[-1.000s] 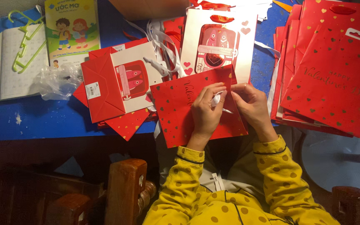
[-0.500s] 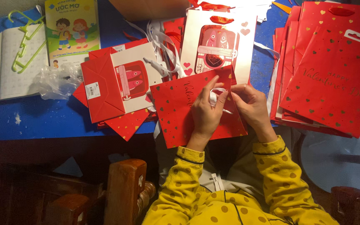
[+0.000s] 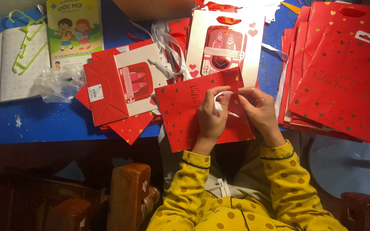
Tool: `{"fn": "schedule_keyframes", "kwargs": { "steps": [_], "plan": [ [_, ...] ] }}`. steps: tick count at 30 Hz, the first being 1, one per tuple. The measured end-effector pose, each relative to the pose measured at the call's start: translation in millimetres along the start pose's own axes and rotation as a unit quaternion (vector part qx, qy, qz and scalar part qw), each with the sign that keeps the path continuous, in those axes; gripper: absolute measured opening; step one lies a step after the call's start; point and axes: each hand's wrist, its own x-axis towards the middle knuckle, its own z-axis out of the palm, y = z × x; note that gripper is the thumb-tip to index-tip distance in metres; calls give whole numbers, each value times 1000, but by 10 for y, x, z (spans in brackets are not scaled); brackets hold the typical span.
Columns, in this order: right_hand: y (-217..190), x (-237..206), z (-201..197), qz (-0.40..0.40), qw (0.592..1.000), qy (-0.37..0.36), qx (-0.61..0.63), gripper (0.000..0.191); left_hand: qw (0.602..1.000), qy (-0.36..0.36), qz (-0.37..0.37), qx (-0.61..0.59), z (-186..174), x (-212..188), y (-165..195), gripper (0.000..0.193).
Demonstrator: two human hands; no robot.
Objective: The person sits at a table with stacks of red Valentine's gift bags and attaches white ribbon handles: they thread a ribbon through the bag's handle holes, tie it, then fold a greeting card and place it inside a bag, pressing the bag flat.
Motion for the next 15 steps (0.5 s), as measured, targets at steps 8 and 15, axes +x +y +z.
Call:
{"fn": "schedule_keyframes", "kwargs": {
  "steps": [8, 15],
  "plan": [
    [50, 0, -4, 19, 1000, 5, -9, 17, 998, 14, 54, 30, 28, 5, -56, 12],
    [58, 3, -4, 11, 1000, 11, -2, 17, 1000, 0, -14, 24, 27, 6, -30, 29]
  ]
}}
